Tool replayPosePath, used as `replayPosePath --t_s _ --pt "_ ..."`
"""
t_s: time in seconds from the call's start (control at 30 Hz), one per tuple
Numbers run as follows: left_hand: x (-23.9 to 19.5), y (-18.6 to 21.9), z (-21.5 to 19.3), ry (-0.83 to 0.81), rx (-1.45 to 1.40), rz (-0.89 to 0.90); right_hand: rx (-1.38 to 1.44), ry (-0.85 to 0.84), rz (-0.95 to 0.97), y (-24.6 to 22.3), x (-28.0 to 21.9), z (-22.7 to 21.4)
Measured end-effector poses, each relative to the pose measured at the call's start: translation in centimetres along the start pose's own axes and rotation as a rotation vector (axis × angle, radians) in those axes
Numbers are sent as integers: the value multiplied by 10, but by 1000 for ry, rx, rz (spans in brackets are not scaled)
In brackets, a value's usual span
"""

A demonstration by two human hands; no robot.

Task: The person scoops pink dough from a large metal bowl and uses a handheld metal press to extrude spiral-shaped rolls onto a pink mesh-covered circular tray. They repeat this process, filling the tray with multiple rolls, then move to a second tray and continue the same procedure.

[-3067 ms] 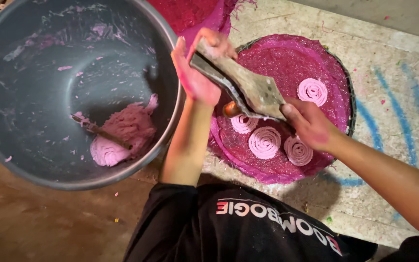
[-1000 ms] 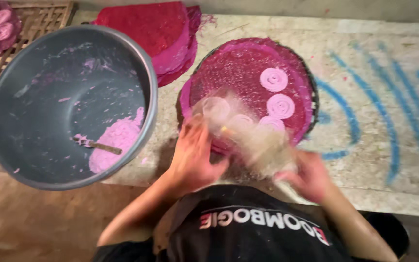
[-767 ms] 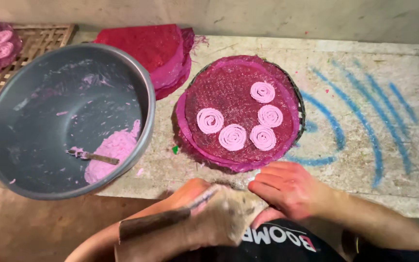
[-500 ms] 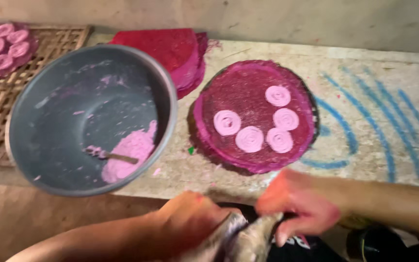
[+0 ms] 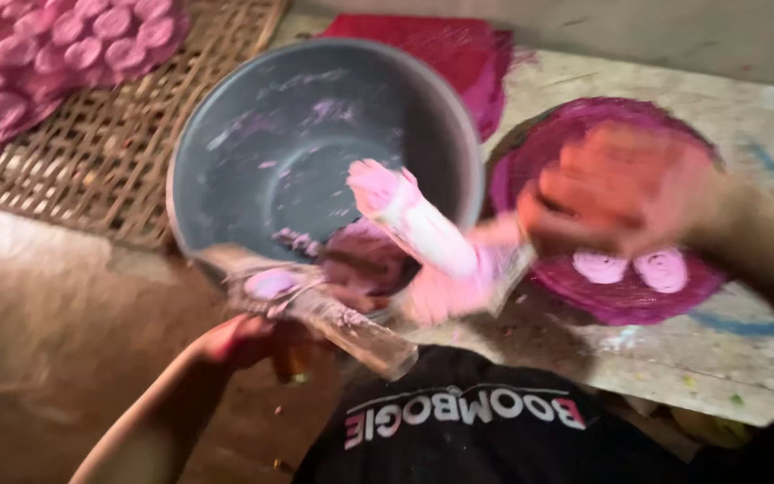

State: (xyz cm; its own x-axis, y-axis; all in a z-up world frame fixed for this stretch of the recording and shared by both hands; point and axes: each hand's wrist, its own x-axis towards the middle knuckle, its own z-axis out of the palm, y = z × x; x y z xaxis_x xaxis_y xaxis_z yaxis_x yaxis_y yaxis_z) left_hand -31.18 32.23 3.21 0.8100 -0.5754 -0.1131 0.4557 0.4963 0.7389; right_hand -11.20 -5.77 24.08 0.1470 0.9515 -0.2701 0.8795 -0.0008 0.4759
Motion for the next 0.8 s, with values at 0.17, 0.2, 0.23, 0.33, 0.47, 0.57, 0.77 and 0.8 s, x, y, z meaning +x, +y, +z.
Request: replayPosePath --t_s 0.17,0.2,0.23,0.33,0.47,0.57,0.77,0.8 --pt "16 -31 -18 140 2 276 -175 917 249 0 78 6" --pt "15 -27 -21 190 57 359 47 854 317 -11 93 10" --pt "17 -21 -28 352 139 481 259 807 395 -22 110 16" --pt "27 -6 -49 711 294 802 824 153 377 -65 187 59" --pt "44 -16 -75 765 213 1050 766 -41 309 -116 266 144" --pt "47 -30 -87 776 158 1046 754 -151 332 -142 311 190" --pt "44 -48 -97 777 71 1036 1540 427 446 -128 319 184" --pt "43 -51 -97 781 68 1025 1324 283 375 -114 310 178"
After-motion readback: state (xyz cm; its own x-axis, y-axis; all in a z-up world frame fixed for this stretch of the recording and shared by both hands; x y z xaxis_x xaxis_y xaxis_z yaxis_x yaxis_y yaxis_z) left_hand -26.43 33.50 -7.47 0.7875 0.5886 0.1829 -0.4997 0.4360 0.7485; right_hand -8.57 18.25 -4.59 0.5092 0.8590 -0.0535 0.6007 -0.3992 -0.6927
